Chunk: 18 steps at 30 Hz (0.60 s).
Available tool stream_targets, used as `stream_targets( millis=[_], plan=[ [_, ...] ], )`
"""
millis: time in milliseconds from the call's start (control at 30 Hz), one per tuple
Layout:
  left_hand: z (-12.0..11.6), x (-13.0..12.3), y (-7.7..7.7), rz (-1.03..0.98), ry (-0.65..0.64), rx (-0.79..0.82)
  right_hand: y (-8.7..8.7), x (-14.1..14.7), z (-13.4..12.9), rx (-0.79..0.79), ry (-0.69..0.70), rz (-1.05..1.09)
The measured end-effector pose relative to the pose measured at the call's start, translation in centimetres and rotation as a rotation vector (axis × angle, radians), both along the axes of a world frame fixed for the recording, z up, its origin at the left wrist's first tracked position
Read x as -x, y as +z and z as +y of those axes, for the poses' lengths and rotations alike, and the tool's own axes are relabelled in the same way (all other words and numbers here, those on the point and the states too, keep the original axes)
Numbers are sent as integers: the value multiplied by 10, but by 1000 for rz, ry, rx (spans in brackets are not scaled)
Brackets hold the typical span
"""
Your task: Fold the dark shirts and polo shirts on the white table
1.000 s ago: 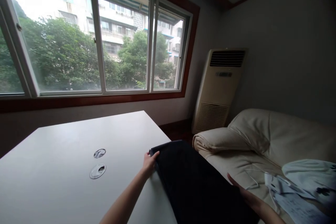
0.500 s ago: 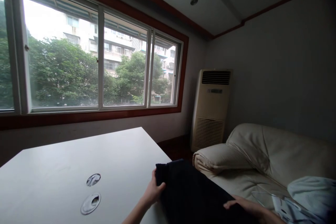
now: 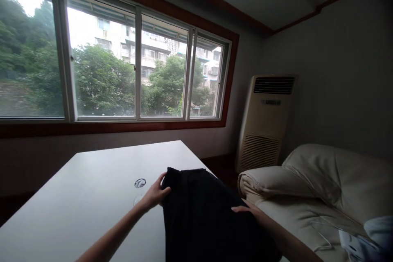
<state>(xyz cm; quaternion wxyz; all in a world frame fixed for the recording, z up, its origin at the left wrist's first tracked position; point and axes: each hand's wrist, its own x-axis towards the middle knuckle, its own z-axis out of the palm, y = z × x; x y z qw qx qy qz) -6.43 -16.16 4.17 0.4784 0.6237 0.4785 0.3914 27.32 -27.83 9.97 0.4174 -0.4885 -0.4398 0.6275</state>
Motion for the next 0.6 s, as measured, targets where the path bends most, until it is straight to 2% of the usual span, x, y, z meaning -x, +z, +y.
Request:
stream_targets(
  millis=[100, 233, 333, 400, 500, 600],
  plan=[
    [-45, 83, 17, 15, 84, 23, 1, 70, -17, -24, 101, 72],
    [-112, 198, 30, 117, 287, 67, -3, 169, -40, -8, 230, 150],
    [-162, 274, 38, 187, 448, 89, -9, 237, -56, 8, 364, 205],
    [-194, 314, 47, 224, 551, 97, -14, 278, -67, 0, 435, 239],
    [-236, 360, 63, 268, 672, 48, -25, 332, -86, -29, 504, 251],
    [-264, 398, 69, 296, 732, 23, -48, 379, -110, -65, 543, 285]
  ],
)
